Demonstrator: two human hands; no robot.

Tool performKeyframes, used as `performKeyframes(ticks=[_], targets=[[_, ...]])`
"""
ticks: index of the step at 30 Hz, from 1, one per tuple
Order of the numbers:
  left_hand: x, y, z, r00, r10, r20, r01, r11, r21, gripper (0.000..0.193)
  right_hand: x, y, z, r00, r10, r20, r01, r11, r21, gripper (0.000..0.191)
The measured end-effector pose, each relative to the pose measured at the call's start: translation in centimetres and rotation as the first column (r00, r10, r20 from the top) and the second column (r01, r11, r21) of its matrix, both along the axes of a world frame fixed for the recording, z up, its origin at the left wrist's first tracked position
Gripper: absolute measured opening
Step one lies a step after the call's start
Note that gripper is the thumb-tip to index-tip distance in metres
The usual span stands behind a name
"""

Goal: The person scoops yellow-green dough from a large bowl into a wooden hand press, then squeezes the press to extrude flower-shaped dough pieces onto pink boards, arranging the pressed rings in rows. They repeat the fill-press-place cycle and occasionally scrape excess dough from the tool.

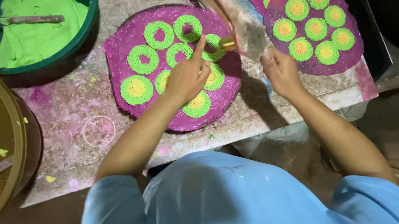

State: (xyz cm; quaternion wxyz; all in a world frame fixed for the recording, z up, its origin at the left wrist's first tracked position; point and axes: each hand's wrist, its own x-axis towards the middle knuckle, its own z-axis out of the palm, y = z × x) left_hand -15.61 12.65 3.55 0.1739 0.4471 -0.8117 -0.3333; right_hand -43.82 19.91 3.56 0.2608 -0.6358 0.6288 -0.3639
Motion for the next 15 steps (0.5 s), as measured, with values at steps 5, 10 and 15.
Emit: performKeyframes(ticks=[5,10,15], targets=[[4.7,1.5,7.6,0.998,-0.003,0.069,0.035,0.890,-0.455,0.054,2.9,-0.2,5.4,0.975,0.205,0.082,-0.192,0.971,-0.139,0.046],[11.5,5.0,17.5,0.979,-0.190,-0.074,0.094,0.741,-0.665,0.044,12.1,1.6,14.8,0.816,0.454,-0.359,-0.560,0.775,-0.292,0.049],[23.4,13.2,25.3,0.880,-0.456,-0.137,0.447,0.890,-0.092,0.032,25.4,0.9,24.1,0.355,0.623,-0.697,-0.928,0.145,-0.344,0.051]])
